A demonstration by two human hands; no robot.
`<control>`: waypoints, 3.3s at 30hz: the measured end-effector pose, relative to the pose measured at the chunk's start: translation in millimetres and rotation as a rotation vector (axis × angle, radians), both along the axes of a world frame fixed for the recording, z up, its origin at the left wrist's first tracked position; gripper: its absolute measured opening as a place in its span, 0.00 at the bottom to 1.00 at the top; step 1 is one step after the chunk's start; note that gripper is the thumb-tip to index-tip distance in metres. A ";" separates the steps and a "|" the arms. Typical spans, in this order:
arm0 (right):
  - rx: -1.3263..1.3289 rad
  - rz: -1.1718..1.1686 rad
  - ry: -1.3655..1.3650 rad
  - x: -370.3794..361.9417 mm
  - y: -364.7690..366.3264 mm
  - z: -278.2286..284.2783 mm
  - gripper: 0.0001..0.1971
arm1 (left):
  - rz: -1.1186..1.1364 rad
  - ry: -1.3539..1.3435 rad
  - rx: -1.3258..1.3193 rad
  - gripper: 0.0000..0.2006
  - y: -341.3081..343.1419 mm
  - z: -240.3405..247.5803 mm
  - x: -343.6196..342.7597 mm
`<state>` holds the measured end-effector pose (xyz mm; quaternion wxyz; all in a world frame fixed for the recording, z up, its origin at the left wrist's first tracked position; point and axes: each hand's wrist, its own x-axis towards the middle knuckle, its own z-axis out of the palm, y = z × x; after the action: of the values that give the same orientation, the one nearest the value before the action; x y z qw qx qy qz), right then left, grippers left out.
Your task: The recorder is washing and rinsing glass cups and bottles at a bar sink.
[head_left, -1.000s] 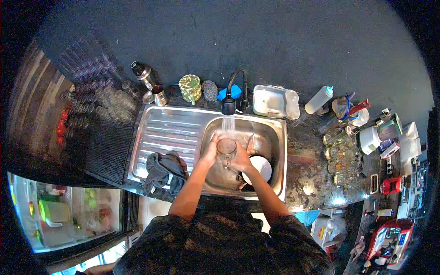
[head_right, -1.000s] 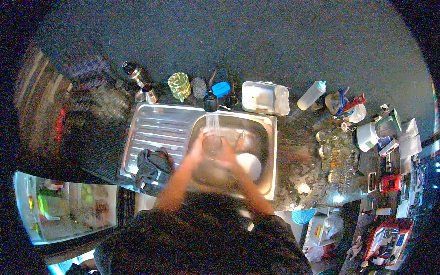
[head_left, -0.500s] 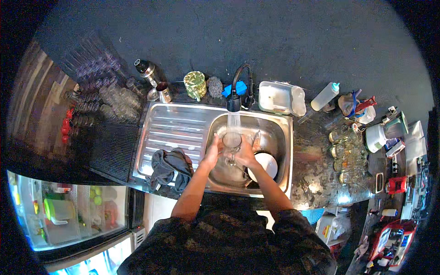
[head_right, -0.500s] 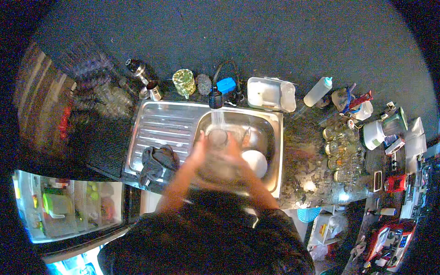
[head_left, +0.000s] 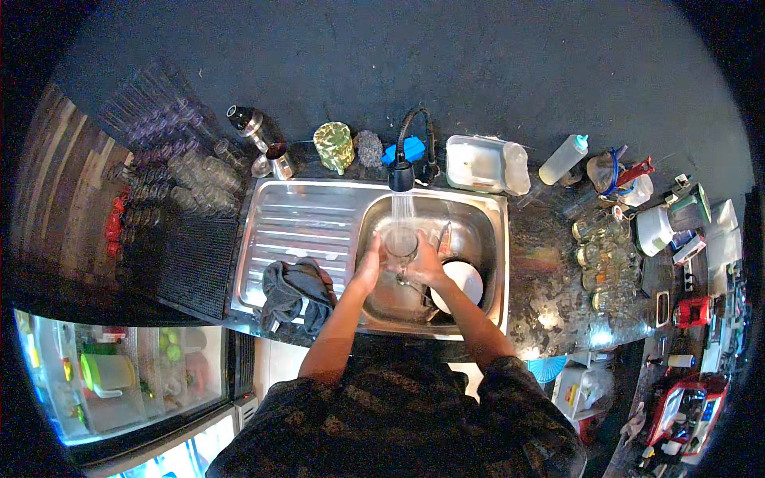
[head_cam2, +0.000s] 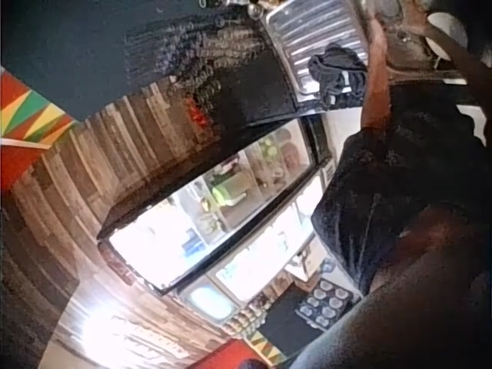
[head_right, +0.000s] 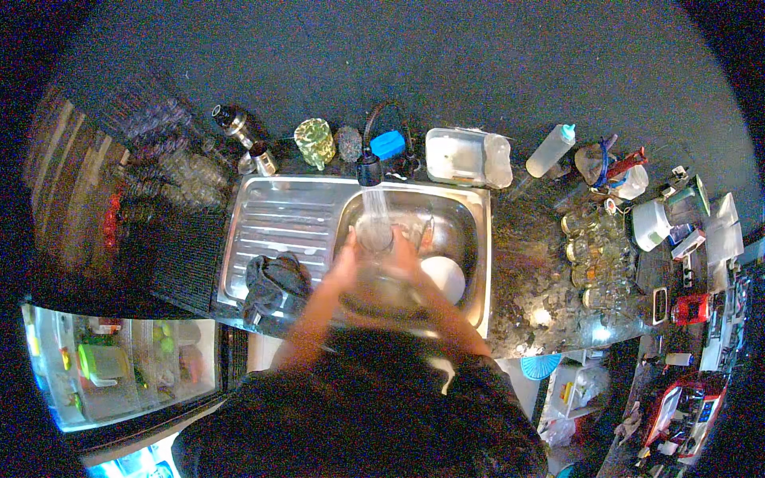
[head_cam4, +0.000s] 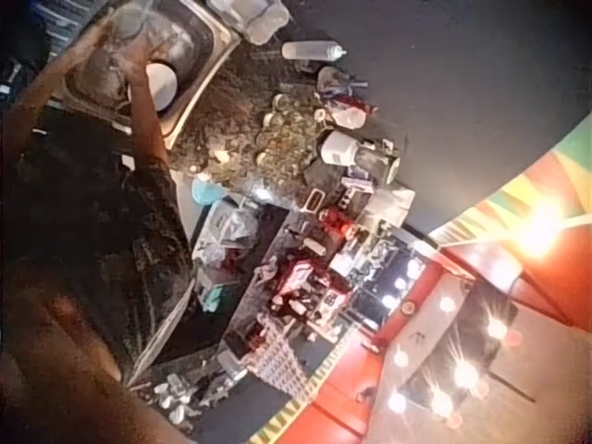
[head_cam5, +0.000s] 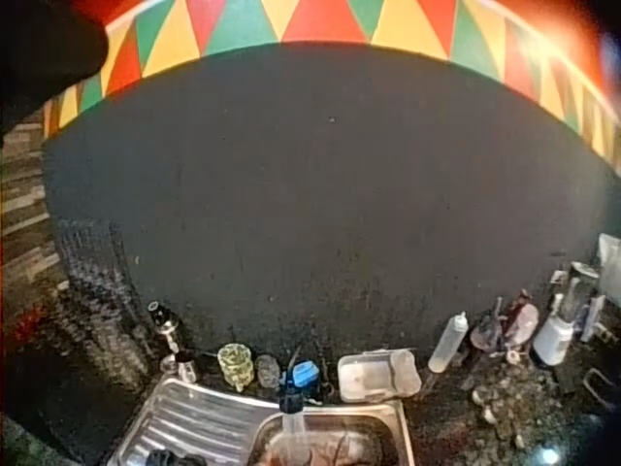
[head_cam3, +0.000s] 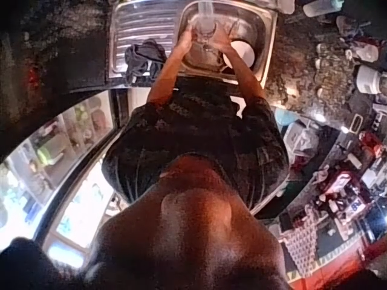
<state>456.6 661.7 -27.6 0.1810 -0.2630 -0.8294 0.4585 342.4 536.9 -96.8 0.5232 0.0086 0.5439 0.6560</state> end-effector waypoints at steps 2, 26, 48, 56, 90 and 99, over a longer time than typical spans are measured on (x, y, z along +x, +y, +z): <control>0.049 0.047 -0.234 -0.7 -0.8 2.3 0.45 | 0.000 0.009 0.017 0.43 0.3 -5.2 -2.9; -0.692 0.353 -0.026 3.4 0.0 3.2 0.36 | -0.029 0.054 -0.114 0.39 -4.5 44.5 22.2; 0.090 0.033 -0.121 -22.5 -0.4 -73.5 0.22 | 0.059 -0.526 0.109 0.29 16.7 82.3 30.9; -0.514 -0.049 -0.281 -5.8 38.5 -43.0 0.28 | 0.073 -0.007 0.151 0.31 2.4 53.0 19.3; -0.056 0.019 -0.327 1.4 9.9 -29.4 0.25 | -0.020 0.067 -0.046 0.43 0.0 8.1 4.7; -0.072 0.027 -0.360 3.5 15.4 -38.7 0.23 | -0.059 0.223 -0.055 0.46 -1.0 -15.9 -2.4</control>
<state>460.1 677.0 -66.3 0.0138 -0.3359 -0.8350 0.4357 339.9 535.9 -112.8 0.4784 0.0832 0.6162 0.6201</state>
